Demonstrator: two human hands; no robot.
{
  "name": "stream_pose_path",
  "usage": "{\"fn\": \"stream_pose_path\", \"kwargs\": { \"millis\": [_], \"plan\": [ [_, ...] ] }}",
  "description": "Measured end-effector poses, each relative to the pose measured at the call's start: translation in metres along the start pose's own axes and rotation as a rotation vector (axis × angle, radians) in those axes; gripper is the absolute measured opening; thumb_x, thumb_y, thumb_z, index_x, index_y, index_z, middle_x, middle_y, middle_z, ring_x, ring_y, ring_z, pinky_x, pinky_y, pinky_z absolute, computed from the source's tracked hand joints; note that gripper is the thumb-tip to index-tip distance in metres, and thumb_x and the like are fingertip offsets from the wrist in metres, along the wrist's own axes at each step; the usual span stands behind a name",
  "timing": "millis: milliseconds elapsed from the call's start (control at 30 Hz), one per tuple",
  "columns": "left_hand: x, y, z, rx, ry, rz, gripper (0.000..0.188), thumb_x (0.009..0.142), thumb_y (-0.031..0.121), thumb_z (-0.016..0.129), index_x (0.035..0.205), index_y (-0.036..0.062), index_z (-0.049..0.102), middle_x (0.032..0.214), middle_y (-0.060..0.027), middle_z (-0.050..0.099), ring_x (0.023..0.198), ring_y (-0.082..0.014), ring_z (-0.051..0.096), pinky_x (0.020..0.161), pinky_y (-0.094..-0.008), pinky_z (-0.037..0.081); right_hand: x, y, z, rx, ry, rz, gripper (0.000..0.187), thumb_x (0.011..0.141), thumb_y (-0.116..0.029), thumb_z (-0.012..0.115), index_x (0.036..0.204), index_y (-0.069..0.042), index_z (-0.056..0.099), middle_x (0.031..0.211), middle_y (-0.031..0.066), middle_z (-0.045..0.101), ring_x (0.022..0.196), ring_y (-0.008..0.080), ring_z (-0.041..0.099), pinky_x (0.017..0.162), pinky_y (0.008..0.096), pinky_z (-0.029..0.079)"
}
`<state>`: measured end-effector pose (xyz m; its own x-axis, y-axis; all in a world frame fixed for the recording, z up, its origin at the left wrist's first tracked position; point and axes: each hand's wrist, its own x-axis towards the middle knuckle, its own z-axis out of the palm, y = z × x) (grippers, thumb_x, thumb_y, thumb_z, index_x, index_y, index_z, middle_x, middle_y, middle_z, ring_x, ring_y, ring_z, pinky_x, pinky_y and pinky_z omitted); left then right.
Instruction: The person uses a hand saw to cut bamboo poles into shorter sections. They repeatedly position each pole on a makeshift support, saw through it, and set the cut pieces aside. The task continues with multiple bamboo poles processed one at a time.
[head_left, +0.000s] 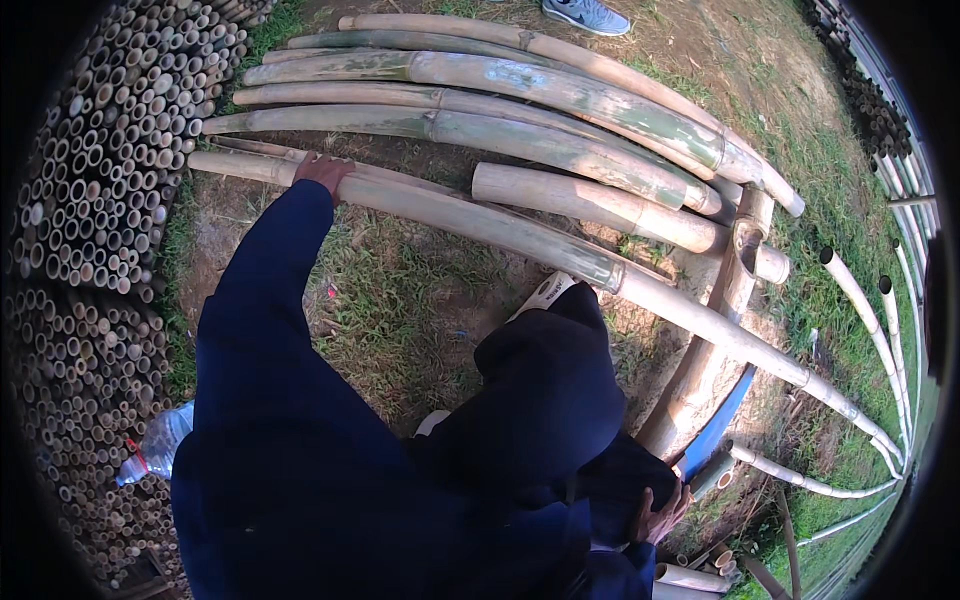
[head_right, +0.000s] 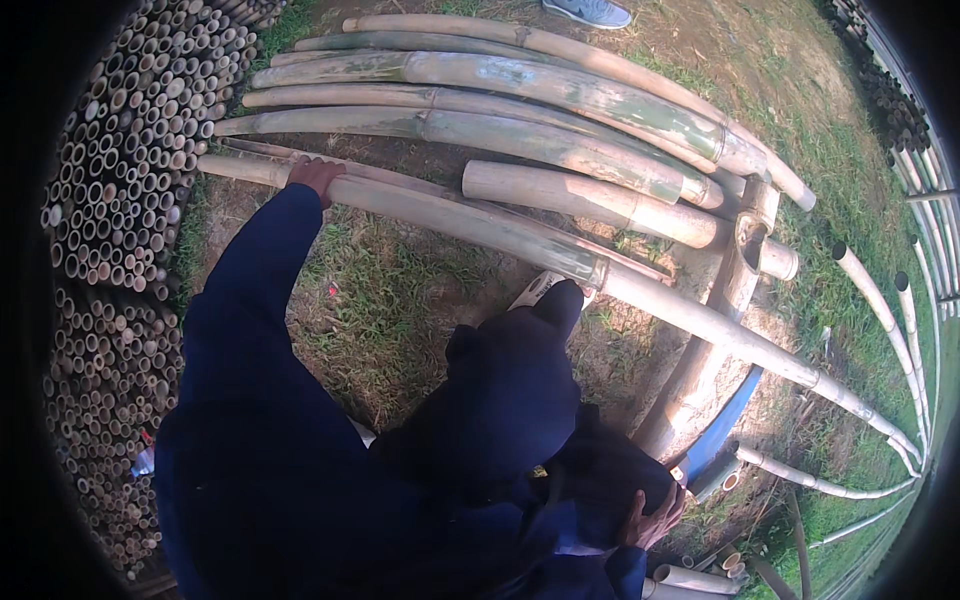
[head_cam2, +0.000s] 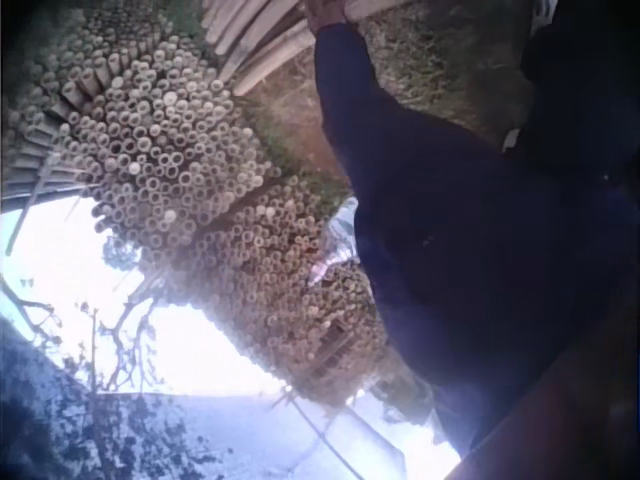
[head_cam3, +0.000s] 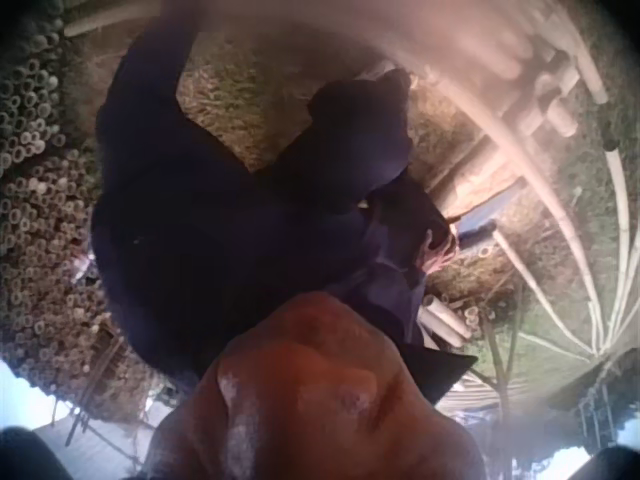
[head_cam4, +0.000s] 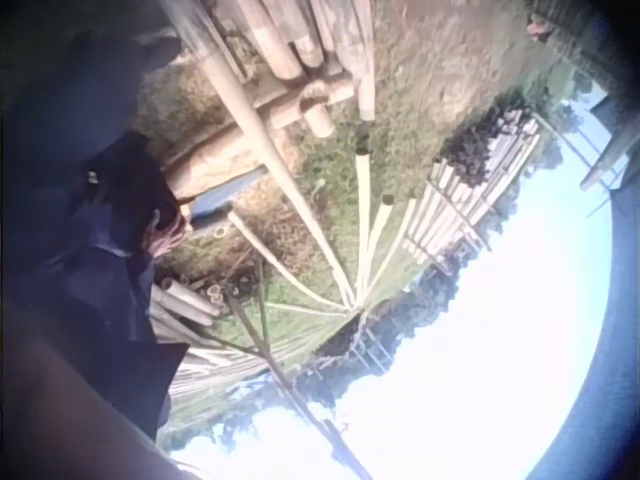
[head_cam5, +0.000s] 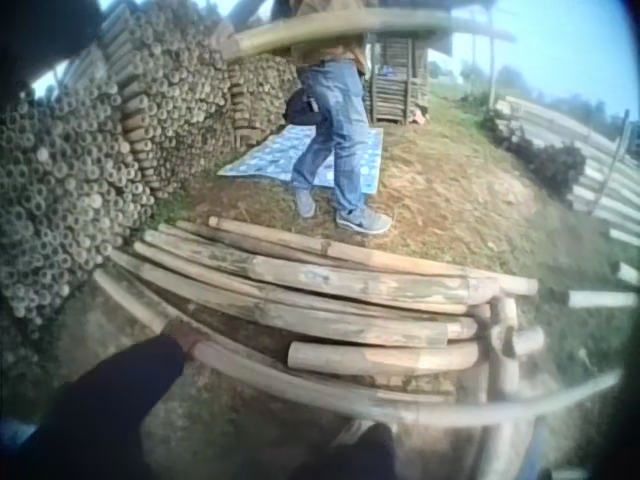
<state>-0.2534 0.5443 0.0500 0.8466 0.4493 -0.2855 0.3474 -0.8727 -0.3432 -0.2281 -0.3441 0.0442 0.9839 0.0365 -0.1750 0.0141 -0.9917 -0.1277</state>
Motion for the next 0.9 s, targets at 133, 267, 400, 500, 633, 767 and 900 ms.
{"fn": "stream_pose_path", "kwargs": {
  "millis": [133,267,400,500,633,767,900],
  "plan": [
    [0.015,-0.059,0.021,0.166,-0.204,-0.151,0.038,0.089,0.017,0.071,0.126,0.0237,0.067,0.128,-0.0053,0.071,0.125,-0.0287,0.064,0.108,-0.0545,0.043,0.018,-0.014,-0.018,0.044,0.008,0.047,0.081,0.090,-0.046,0.074,0.156,-0.011,0.043,0.155,0.0185,0.047,0.142,0.0418,0.044,0.118,0.0567,0.033],
    [0.093,0.020,-0.046,-0.017,-0.235,-0.040,0.027,0.089,0.017,0.070,0.116,0.0183,0.072,0.118,-0.0110,0.074,0.116,-0.0337,0.068,0.101,-0.0534,0.049,0.069,-0.006,-0.013,0.331,0.168,-0.011,0.072,0.095,-0.034,0.072,0.156,-0.010,0.042,0.147,0.0215,0.054,0.130,0.0420,0.055,0.109,0.0522,0.043],
    [0.136,0.136,-0.069,-0.278,-0.186,0.227,0.017,0.089,0.020,0.068,0.100,0.0097,0.077,0.100,-0.0201,0.075,0.101,-0.0405,0.072,0.090,-0.0512,0.056,0.170,-0.114,-0.048,0.288,0.273,-0.372,0.063,0.095,-0.024,0.071,0.151,-0.005,0.048,0.140,0.0218,0.058,0.126,0.0402,0.057,0.107,0.0502,0.045],
    [0.144,0.255,-0.071,-0.527,-0.303,0.527,0.028,0.092,0.030,0.069,0.113,0.0132,0.076,0.106,-0.0182,0.076,0.104,-0.0373,0.071,0.091,-0.0478,0.054,0.232,-0.179,-0.051,0.291,0.218,-0.608,0.064,0.093,-0.027,0.075,0.148,-0.005,0.052,0.136,0.0206,0.060,0.126,0.0403,0.057,0.108,0.0504,0.045],
    [0.162,0.380,-0.067,-0.488,-0.239,0.817,0.038,0.091,0.024,0.070,0.126,0.0084,0.069,0.106,-0.0196,0.075,0.104,-0.0391,0.071,0.095,-0.0492,0.054,0.271,-0.223,-0.048,0.142,0.132,-0.718,0.072,0.087,-0.038,0.081,0.147,-0.009,0.053,0.138,0.0162,0.059,0.126,0.0367,0.057,0.109,0.0502,0.042],
    [0.175,0.419,-0.047,-0.271,-0.198,0.894,0.041,0.088,0.014,0.070,0.126,0.0006,0.063,0.105,-0.0213,0.074,0.104,-0.0416,0.071,0.096,-0.0501,0.056,0.266,-0.247,-0.041,0.186,0.136,-0.720,0.073,0.084,-0.034,0.084,0.147,-0.010,0.055,0.141,0.0150,0.059,0.128,0.0357,0.056,0.110,0.0498,0.041],
    [0.187,0.431,-0.033,-0.023,-0.315,0.875,0.032,0.087,0.010,0.068,0.118,-0.0001,0.066,0.107,-0.0207,0.075,0.103,-0.0412,0.072,0.092,-0.0505,0.058,0.227,-0.258,-0.039,0.333,0.135,-0.688,0.068,0.083,-0.022,0.083,0.145,-0.011,0.056,0.137,0.0126,0.060,0.126,0.0339,0.058,0.114,0.0538,0.038]
  ]
}}
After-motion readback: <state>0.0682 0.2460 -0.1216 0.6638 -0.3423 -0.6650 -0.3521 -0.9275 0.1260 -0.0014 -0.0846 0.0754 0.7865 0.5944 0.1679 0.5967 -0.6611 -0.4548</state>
